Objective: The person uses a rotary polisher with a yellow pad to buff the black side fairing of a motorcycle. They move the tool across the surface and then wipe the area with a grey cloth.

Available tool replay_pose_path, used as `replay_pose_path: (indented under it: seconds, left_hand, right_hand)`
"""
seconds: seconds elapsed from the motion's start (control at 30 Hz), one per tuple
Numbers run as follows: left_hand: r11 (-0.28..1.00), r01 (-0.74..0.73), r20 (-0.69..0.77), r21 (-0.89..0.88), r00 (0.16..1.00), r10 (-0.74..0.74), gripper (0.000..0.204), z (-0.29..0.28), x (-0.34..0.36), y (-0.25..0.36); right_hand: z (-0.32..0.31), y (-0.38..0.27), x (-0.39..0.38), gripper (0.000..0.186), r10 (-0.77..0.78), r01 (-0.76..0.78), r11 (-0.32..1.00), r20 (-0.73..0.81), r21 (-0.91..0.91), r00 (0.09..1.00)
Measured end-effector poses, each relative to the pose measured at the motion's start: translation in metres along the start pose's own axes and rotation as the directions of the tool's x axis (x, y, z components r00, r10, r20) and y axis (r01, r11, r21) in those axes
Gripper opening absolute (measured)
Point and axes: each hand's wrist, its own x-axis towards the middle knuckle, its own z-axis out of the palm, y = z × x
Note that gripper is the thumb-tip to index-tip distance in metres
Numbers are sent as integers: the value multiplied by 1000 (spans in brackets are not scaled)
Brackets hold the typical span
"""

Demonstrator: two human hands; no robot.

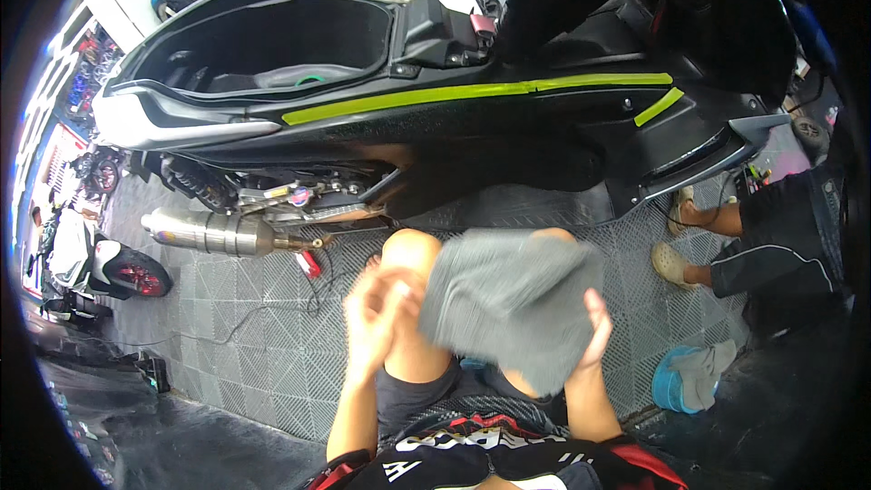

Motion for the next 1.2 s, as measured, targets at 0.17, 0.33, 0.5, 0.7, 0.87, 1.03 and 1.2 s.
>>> replay_pose_path:
  seconds: [0.17, 0.33, 0.5, 0.7, 0.87, 1.03, 1.2]
  left_hand:
    - [784, -595, -439, 177, 665, 604, 42, -18, 42, 59]
    - [645, -757, -96, 109, 638, 764, 69, 61, 51, 68]
    - [910, -280, 5, 307, 956, 292, 55, 41, 65, 39]
    - [865, -457, -391, 207, 772, 501, 55, -27, 75, 46]
    - [790, -608, -367, 80, 719, 590, 79, 46, 65, 64]
    - [870, -73, 272, -488, 934, 231, 95, 76, 82, 31]
    - [889, -82, -80, -451, 995, 52, 75, 31, 78, -20]
  right_hand:
    - [59, -24, 44, 67, -225, 211, 974, 353, 79, 908]
    - [69, 76, 5, 70, -146, 162, 986, 282, -32, 948]
    - [40, 86, 9, 73, 259, -256, 966, 174, -36, 950]
    - [25, 27, 33, 70, -210, 209, 974, 6, 88, 978]
    - [37, 27, 47, 70, -175, 169, 985, 249, 43, 952]
    - [40, 108, 0, 68, 127, -119, 988, 83, -95, 989]
    - [21, 56, 24, 67, 204, -202, 979, 78, -37, 976]
